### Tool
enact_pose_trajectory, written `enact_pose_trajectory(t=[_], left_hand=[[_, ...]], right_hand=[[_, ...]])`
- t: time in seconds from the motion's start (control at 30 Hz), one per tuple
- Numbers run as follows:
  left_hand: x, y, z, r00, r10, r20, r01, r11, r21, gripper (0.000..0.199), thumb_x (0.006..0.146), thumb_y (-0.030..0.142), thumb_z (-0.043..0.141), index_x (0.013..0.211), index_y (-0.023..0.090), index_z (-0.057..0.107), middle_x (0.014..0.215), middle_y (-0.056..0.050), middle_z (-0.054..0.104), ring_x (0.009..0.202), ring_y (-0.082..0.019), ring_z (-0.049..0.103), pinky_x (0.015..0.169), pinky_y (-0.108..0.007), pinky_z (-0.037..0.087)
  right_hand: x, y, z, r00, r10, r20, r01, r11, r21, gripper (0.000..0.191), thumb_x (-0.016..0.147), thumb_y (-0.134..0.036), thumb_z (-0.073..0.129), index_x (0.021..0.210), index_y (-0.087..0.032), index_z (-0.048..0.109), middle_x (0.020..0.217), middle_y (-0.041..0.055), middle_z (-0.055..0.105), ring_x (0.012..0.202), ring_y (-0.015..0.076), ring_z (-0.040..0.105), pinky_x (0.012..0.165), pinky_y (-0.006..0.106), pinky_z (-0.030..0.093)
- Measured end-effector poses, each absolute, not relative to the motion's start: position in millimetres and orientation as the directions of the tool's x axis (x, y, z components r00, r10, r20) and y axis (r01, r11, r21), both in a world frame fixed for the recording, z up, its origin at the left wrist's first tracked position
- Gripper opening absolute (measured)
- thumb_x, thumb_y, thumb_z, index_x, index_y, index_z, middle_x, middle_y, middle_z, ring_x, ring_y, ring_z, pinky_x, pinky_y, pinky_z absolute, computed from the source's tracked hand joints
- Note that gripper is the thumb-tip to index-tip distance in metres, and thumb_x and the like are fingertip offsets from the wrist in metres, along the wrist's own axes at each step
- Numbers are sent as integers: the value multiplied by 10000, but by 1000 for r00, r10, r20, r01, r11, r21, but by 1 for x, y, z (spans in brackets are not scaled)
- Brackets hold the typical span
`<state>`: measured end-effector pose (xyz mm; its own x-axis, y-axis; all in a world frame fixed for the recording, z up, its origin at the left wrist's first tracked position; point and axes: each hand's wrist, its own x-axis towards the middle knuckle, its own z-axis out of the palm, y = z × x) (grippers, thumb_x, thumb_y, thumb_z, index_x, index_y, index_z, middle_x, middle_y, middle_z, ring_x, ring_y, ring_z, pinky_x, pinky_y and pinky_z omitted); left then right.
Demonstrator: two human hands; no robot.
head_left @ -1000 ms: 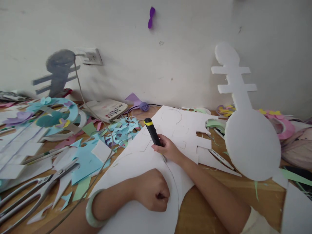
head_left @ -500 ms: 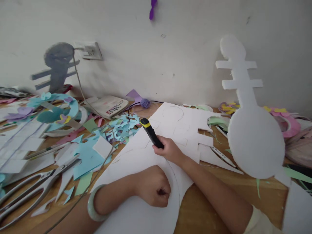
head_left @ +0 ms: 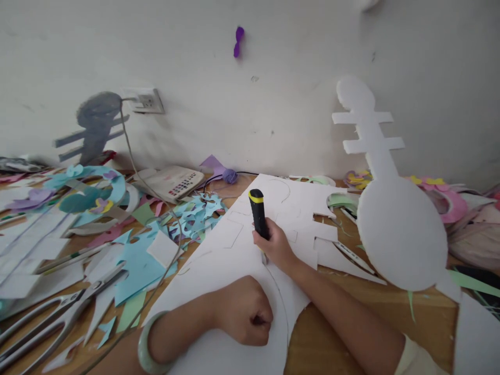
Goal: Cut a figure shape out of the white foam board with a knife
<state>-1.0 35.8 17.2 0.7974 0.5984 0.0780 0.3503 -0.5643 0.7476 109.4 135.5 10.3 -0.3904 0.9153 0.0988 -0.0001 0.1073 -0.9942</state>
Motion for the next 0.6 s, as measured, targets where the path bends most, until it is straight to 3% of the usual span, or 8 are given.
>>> enact_pose_trajectory(t=[0.2,0.37,0.5,0.6], left_hand=[[-1,35,10,778,607,161,291,-576,764,318,518,39,543,463,202,276,436,96,217,412,-78,150,416,-263,188],[-1,35,9,792,593,144,302,-586,752,318,534,42,552,467,205,288,431,98,220,411,-82,172,415,-261,192],[-1,35,8,780,608,148,320,-590,741,346,532,31,555,461,206,265,435,101,199,417,-82,142,415,-268,184],[-1,34,6,788,598,148,318,-601,733,365,525,26,574,455,204,263,434,102,206,414,-77,161,417,-263,198]], right_hand=[[112,149,12,-278,961,7,-52,-8,-999,338,697,-403,599,954,-213,492,648,-55,518,570,128,480,537,268,408],[113,154,12,-279,954,-114,-48,-133,-990,434,649,-359,589,1030,-211,445,647,-67,513,510,118,452,445,246,352],[117,153,13,-302,946,-119,-88,-152,-984,445,633,-376,549,1028,-232,402,694,-62,524,531,117,472,442,235,364],[125,154,14,-360,928,-96,-105,-142,-984,473,608,-395,641,978,-242,388,708,-62,550,522,118,512,464,256,416]])
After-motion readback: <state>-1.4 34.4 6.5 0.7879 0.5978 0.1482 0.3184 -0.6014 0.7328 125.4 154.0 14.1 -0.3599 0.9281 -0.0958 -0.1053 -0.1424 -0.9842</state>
